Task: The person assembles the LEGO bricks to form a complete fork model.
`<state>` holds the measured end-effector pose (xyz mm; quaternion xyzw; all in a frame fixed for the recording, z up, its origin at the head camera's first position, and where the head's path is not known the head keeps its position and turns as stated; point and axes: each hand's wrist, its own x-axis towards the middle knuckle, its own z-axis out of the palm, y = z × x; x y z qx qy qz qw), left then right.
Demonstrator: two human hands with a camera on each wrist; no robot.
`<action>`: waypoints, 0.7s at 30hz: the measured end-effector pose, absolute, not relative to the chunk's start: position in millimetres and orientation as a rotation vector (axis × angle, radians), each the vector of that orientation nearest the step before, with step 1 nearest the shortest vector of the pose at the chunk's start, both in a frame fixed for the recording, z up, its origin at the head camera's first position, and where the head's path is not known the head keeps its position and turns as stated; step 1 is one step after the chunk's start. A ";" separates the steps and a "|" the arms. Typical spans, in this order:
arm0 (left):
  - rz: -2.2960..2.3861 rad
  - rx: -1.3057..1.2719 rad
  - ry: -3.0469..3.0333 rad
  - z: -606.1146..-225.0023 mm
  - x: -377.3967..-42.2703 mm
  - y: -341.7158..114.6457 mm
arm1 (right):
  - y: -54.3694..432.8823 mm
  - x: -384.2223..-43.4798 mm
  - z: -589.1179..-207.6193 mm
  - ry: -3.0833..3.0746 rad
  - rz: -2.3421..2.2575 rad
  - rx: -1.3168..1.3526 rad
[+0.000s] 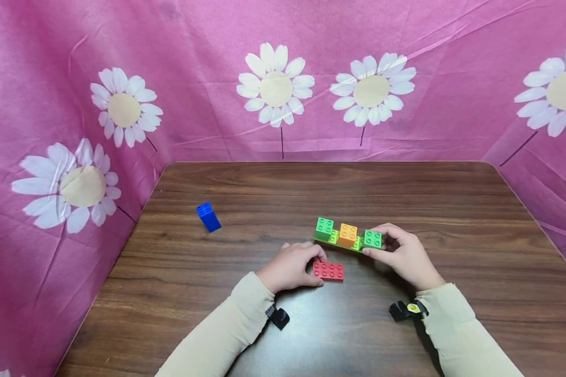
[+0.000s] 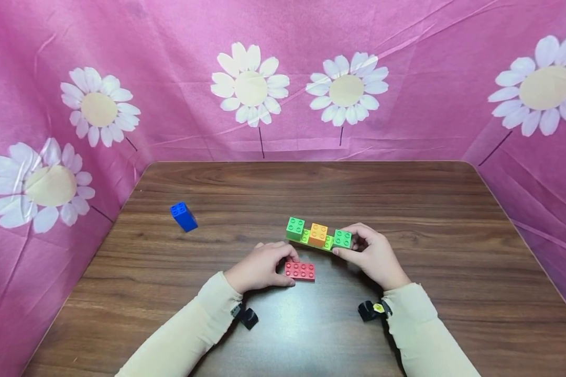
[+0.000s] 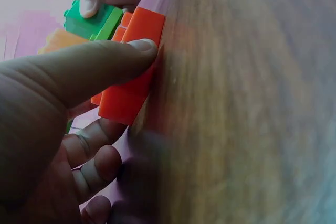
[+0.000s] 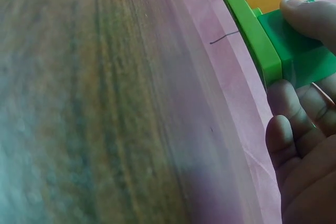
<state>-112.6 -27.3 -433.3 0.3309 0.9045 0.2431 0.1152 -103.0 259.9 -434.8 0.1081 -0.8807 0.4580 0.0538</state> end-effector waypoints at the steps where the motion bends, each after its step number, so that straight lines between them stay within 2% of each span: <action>1: 0.717 0.966 2.646 -432.9 -112.0 -26.8 | 259.8 -102.9 -434.7 -2.675 1.392 0.329; 7: 0.888 0.904 2.551 -434.6 -116.3 -31.1 | 258.9 -101.9 -433.4 -2.675 1.397 0.332; 15: 1.295 0.694 2.347 -439.0 -126.9 -41.7 | 257.0 -100.8 -431.8 -2.688 1.401 0.350; 21: 1.392 0.636 2.356 -439.5 -127.3 -44.3 | 253.5 -100.0 -430.9 -2.691 1.418 0.395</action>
